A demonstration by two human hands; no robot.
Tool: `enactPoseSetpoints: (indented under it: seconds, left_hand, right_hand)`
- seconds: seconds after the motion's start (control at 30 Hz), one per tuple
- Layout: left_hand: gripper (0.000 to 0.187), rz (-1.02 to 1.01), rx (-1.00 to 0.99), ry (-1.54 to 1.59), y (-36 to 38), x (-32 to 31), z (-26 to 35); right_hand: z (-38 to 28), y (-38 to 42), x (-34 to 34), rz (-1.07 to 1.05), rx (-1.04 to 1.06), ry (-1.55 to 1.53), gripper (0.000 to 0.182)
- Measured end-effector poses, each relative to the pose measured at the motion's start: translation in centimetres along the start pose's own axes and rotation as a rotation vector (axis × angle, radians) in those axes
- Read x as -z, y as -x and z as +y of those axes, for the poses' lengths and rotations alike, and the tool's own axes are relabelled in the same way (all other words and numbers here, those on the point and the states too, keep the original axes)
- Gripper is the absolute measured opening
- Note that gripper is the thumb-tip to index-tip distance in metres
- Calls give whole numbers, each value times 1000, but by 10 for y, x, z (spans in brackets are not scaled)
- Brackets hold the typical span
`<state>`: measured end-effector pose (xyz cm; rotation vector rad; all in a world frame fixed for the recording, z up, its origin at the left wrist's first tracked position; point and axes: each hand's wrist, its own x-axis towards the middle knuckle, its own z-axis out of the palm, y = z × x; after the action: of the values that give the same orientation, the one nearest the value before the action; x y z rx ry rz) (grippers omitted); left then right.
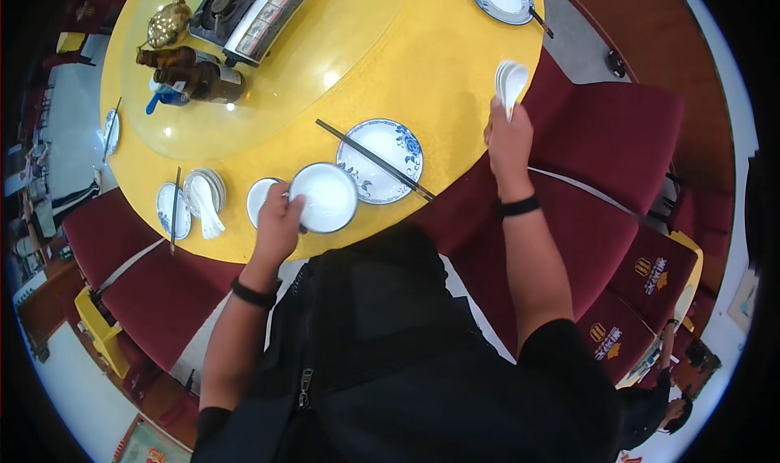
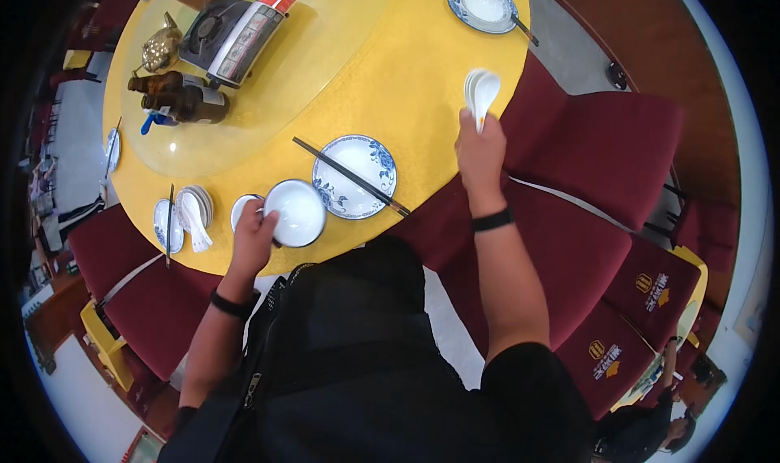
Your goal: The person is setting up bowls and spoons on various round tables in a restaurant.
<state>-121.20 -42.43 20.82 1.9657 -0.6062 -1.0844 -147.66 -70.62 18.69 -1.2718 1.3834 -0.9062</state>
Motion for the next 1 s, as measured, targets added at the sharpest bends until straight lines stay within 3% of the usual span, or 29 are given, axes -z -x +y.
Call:
enactPoseSetpoints:
  seconds: [0.07,0.37,0.7,0.9,1.0]
  left_hand:
    - [18,-26,-3,-77,-13,-24,1]
    - [24,-98,11,-216,-32,-60,-11]
    - [26,-67,-5,-142,-38,-77,-9]
    - [29,-92,12,-161,-36,-77,-7]
    - [36,-93,83,-135,-31,-73,-2]
  right_hand:
    - [-2,31,4,-73,-169,-134,21]
    - [6,87,28,-65,-231,-262,17]
    - [9,70,30,-110,-294,-202,14]
    - [13,5,33,-137,-203,-15,17]
    - [9,-48,31,-38,36,234,24]
